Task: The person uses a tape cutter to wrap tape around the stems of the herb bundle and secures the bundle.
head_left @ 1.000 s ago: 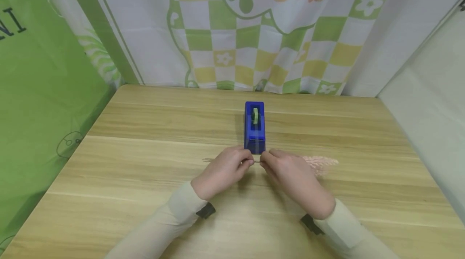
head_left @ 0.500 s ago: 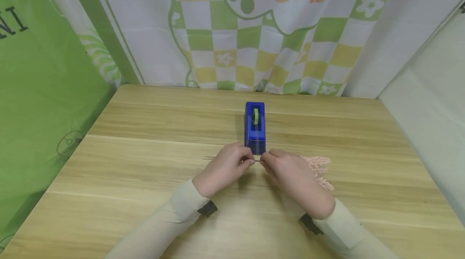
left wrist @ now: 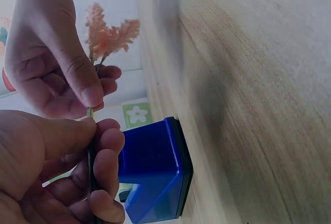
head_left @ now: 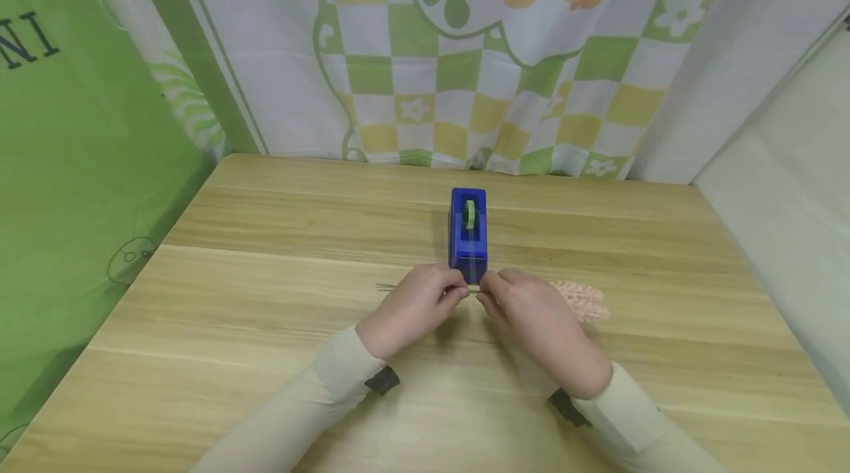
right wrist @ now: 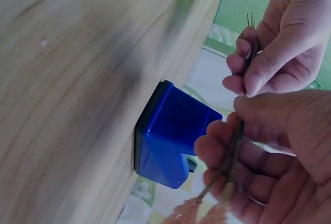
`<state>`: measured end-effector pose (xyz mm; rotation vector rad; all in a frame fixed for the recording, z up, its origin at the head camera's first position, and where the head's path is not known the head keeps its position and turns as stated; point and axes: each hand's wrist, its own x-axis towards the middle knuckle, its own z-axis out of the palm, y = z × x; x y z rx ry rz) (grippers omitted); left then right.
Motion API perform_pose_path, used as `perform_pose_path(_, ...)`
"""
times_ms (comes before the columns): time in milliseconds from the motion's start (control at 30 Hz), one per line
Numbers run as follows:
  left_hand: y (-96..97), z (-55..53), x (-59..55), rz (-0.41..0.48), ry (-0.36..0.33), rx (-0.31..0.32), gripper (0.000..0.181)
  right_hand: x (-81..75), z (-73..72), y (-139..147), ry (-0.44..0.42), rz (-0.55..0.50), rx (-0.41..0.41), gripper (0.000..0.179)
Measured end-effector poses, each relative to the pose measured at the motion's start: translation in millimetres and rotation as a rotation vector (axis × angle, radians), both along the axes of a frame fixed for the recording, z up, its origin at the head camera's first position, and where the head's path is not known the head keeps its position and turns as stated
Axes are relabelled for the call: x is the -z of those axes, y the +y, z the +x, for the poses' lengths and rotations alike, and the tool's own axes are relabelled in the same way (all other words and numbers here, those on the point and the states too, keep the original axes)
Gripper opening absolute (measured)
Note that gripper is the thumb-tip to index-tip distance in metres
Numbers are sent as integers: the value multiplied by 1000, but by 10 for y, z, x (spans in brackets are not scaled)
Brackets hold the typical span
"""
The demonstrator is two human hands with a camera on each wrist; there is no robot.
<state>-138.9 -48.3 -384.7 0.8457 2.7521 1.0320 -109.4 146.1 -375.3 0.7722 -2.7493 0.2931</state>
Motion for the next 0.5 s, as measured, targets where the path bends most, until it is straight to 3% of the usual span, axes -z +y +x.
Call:
perform_pose_path(200,8,3,3,20,-1,-23,12,1,-6,-3,8,31,-10,9)
perform_pose_path(500,13,-22,26,11,-22,-38,14,11,-44,6,-11,-20,-30,7)
